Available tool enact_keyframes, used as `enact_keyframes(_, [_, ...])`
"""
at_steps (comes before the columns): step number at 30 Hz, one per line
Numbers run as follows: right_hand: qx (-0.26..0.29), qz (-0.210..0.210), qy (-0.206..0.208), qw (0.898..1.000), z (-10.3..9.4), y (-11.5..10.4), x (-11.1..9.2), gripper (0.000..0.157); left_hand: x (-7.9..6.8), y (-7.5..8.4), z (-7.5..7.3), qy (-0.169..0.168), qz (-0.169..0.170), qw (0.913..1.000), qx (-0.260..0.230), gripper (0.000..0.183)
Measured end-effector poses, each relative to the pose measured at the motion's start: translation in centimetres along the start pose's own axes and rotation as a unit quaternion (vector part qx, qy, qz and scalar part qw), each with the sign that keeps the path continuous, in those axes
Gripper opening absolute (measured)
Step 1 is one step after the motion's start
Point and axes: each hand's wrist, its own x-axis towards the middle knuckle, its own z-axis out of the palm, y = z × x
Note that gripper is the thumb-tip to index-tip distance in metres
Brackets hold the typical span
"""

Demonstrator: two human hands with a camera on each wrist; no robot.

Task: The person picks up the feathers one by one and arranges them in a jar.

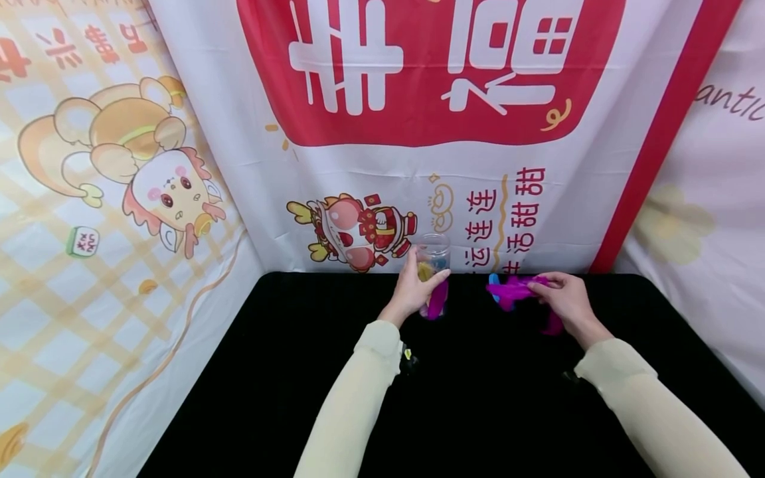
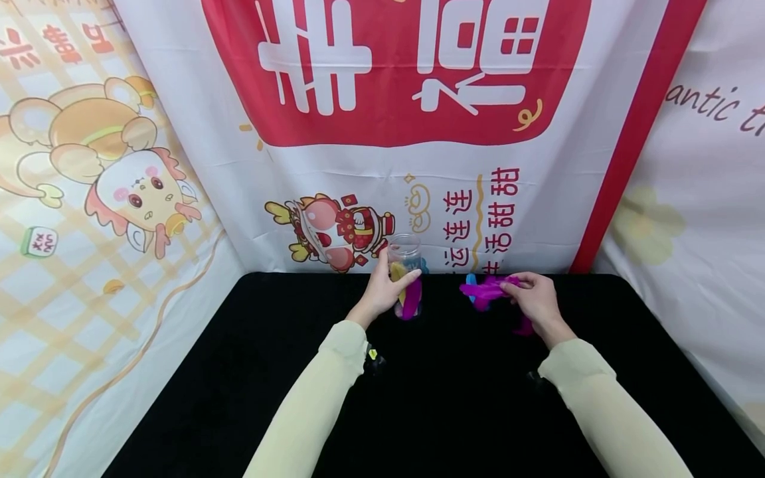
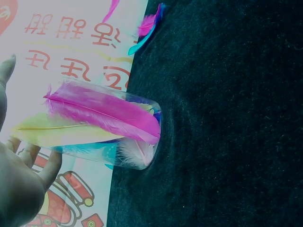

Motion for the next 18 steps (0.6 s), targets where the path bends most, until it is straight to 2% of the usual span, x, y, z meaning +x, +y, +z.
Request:
enact_keyframes(5, [0.015,-0.013,-0.010,1.000,0.4,-0.9,-0.1,0.047,0.0,0.1,0.0,0.002,0.000,1.0000,0.006,0.078])
enact_keyframes(12, [-0.012,-0.028,-0.025,0.999,0.8,-2.8,-0.3,0.046,-0.1,0.1,0.1,0.006,-0.002,0.9999,0.012,0.075])
enact_keyframes(18, [-0.016,-0.047,-0.026,0.998,0.8,-4.8,-0.6,0.045,-0.2,0.2,0.1,0.008,0.000,0.9999,0.014,0.074])
